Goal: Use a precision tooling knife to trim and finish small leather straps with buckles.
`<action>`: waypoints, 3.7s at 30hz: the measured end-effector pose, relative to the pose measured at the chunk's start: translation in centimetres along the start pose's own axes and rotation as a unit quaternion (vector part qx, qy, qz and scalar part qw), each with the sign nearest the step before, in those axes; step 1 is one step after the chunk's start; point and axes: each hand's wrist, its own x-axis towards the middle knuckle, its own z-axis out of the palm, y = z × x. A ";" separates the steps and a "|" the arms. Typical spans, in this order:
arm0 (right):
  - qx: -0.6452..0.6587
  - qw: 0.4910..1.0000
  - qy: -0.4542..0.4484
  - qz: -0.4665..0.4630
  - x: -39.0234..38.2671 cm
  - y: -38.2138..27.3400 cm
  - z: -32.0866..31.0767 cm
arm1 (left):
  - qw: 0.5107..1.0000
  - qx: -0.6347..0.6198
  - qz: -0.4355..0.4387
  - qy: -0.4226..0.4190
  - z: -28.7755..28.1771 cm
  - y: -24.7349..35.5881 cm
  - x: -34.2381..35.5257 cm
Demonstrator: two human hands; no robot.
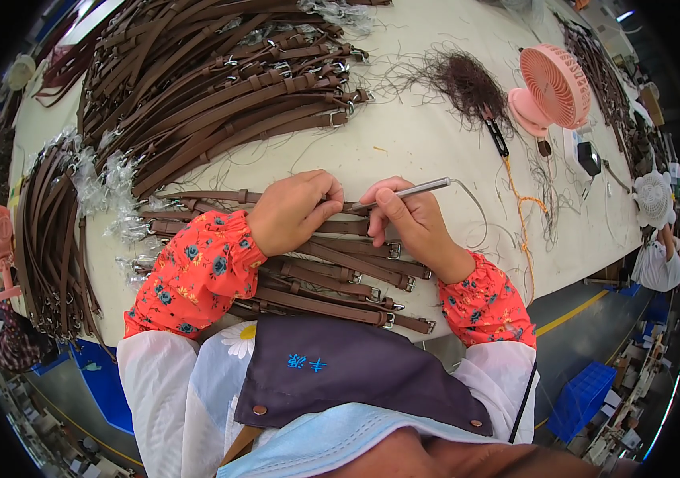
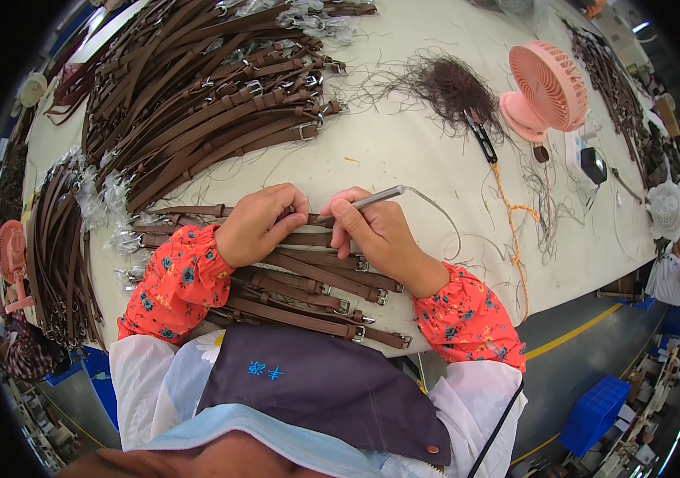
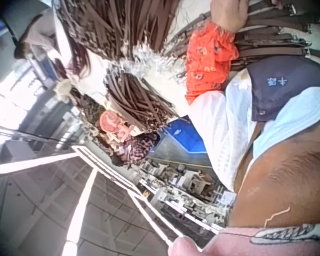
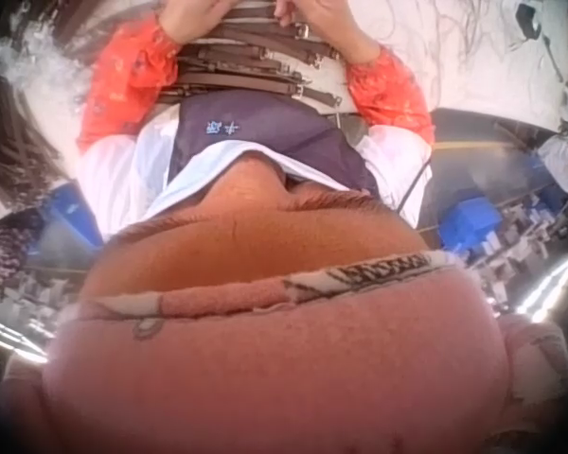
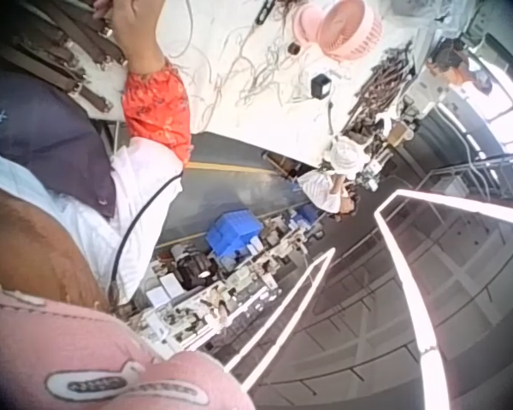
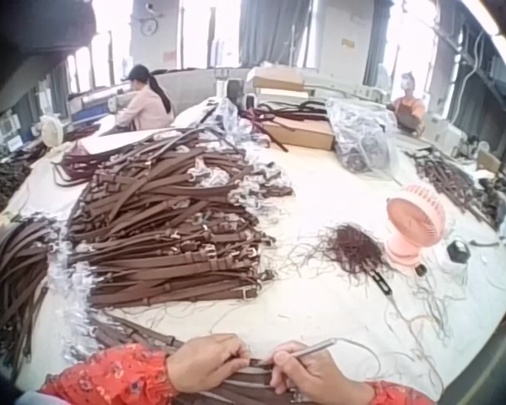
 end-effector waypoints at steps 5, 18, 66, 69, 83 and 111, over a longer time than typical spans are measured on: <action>-0.002 1.000 0.001 0.002 -0.1 -0.1 0.0 | 1.000 0.002 0.015 0.006 0.3 -0.1 0.0; -0.011 1.000 -0.005 0.011 0.0 -0.3 0.0 | 0.999 -0.051 0.000 0.004 0.2 -0.1 0.0; -0.066 0.990 -0.080 -0.095 -0.6 0.3 0.4 | 0.998 -0.024 0.061 -0.004 -2.9 -0.5 0.4; -0.081 0.988 -0.089 -0.097 -0.7 -0.1 0.4 | 0.936 0.283 0.076 0.194 -2.8 -2.1 1.1; -0.116 0.984 -0.076 -0.109 -0.6 -0.5 0.1 | 0.925 0.326 0.051 0.188 -1.5 -2.4 1.5; -0.208 0.951 0.033 -0.226 1.3 4.9 -2.9 | 0.983 -0.160 0.081 0.044 1.5 -1.8 1.5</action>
